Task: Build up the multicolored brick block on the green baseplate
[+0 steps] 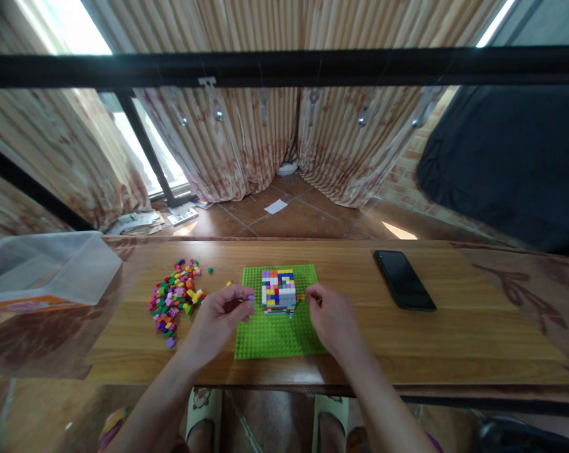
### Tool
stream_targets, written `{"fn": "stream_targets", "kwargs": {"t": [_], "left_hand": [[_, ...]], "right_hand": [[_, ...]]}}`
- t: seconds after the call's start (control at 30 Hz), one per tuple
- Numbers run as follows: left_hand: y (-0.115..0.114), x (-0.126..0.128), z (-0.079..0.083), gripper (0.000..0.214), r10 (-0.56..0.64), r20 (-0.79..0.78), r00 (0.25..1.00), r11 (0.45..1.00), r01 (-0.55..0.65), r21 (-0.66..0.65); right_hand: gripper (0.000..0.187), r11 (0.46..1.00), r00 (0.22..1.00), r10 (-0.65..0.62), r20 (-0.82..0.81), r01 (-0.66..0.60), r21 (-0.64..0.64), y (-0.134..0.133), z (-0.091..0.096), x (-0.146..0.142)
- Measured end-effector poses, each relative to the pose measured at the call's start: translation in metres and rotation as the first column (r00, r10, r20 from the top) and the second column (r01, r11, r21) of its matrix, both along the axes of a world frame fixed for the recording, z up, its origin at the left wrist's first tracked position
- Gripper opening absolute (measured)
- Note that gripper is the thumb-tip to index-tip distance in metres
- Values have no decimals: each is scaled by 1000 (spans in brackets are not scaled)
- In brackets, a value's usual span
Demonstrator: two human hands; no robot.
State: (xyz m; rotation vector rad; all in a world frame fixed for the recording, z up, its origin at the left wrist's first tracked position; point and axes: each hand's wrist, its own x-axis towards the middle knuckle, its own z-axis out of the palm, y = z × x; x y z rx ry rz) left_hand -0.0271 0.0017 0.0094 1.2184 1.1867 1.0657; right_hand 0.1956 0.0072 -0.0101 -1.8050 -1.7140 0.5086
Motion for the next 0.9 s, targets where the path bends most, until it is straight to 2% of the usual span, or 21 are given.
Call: {"fn": "stream_targets", "kwargs": {"t": [0.1, 0.27, 0.37, 0.5, 0.57, 0.67, 0.77, 0.9], "left_hand": [[1, -2, -1, 16, 29, -15, 999, 1000, -29, -8], [2, -3, -2, 17, 35, -33, 999, 999, -35, 3], [3, -3, -3, 18, 44, -29, 999, 999, -44, 0], [4, -3, -4, 18, 49, -21, 999, 999, -49, -11], [4, -3, -3, 17, 50, -24, 998, 999, -50, -18], [3, -2, -1, 17, 51, -27, 998, 999, -51, -18], [3, -1, 0, 16, 49, -20, 999, 999, -49, -12], [3, 1, -1, 15, 34, -12, 999, 999, -34, -14]], "right_hand": [[22, 999, 991, 27, 131, -23, -31, 4, -6, 1], [26, 992, 967, 110, 231, -91, -93, 12, -12, -7], [24, 985, 954, 146, 263, -116, -125, 15, -13, -12], [20, 990, 966, 126, 225, -110, -84, 15, -10, -12], [18, 996, 989, 84, 125, -80, -35, 13, -6, -9], [18, 999, 976, 29, -214, -24, 24, 8, 1, -4], [30, 1000, 814, -29, -580, 17, -26, 3, 10, -3], [41, 992, 582, -95, -808, -8, -122, -3, 23, -5]]}}
